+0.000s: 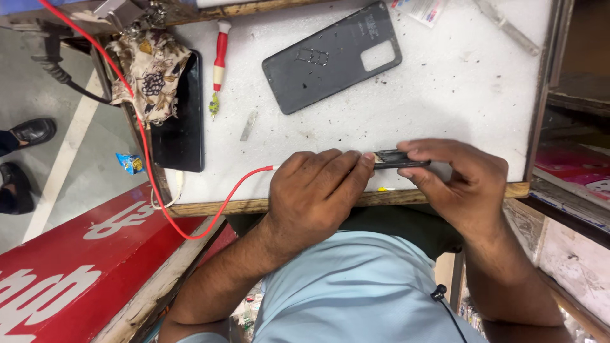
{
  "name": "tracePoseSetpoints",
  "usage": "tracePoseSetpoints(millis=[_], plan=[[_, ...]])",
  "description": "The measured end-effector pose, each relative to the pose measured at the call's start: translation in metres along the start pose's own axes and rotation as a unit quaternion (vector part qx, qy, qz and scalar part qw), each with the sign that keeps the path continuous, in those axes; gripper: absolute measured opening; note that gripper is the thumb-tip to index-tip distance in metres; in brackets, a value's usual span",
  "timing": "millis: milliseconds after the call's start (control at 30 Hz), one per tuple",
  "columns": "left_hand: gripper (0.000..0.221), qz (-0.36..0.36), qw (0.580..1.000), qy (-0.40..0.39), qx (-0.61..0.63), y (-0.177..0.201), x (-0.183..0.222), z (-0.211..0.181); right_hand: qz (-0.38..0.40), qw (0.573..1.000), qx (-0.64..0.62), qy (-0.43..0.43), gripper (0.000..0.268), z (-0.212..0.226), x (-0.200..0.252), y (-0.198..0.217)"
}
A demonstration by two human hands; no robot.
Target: The person disassembles a smartphone, removes the battery, cleans the interior with a yellow tool, and reassembles the device by placing the battery back and closing the back cover.
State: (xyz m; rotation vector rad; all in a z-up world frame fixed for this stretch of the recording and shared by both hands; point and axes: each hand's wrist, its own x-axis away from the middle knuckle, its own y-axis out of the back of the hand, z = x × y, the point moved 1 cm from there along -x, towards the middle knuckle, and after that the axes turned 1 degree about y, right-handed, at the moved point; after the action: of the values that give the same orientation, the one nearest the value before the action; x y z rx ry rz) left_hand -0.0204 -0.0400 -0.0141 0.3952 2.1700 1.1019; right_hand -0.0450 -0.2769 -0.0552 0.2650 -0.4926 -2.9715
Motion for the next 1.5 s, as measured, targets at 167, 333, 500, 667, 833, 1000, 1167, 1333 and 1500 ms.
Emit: tracePoseSetpoints(millis=[167,333,500,667,833,1000,1167,1333,1500], plan=[[0.02,0.009,1.0,0.007,0.002,-0.002,-0.003,-0.003,-0.012,0.999,0.04,0.002,0.018,-0.005,0.009,0.003],[0.026,0.024,0.999,0.033,0.028,0.007,-0.002,-0.002,-0.014,1.0,0.021,0.0,0.012,-0.001,0.009,0.002],[0.027,0.034,0.998,0.053,-0.001,0.024,0.003,0.008,-0.005,0.995,0.086,0.046,0.014,0.023,-0.01,-0.005],[0.024,0.022,0.998,0.052,0.009,0.019,0.013,0.011,0.044,0.945,0.259,0.196,0.023,0.044,-0.028,-0.022],[0.019,-0.005,0.997,0.074,-0.003,0.02,0.022,0.019,0.054,0.972,0.18,0.142,0.007,0.042,-0.035,-0.028],[0.021,-0.022,0.997,0.07,-0.015,0.017,0.028,0.02,0.06,0.962,0.222,0.146,0.006,0.044,-0.035,-0.029],[0.028,0.002,0.996,0.084,-0.013,0.02,0.031,0.022,0.1,0.917,0.347,0.167,0.019,0.06,-0.037,-0.033],[0.029,0.012,0.991,0.125,-0.049,0.025,0.038,0.029,0.153,0.903,0.386,0.107,0.032,0.064,-0.042,-0.038],[0.023,0.01,0.991,0.125,-0.042,0.023,0.041,0.029,0.185,0.888,0.406,0.11,0.035,0.064,-0.046,-0.046]])
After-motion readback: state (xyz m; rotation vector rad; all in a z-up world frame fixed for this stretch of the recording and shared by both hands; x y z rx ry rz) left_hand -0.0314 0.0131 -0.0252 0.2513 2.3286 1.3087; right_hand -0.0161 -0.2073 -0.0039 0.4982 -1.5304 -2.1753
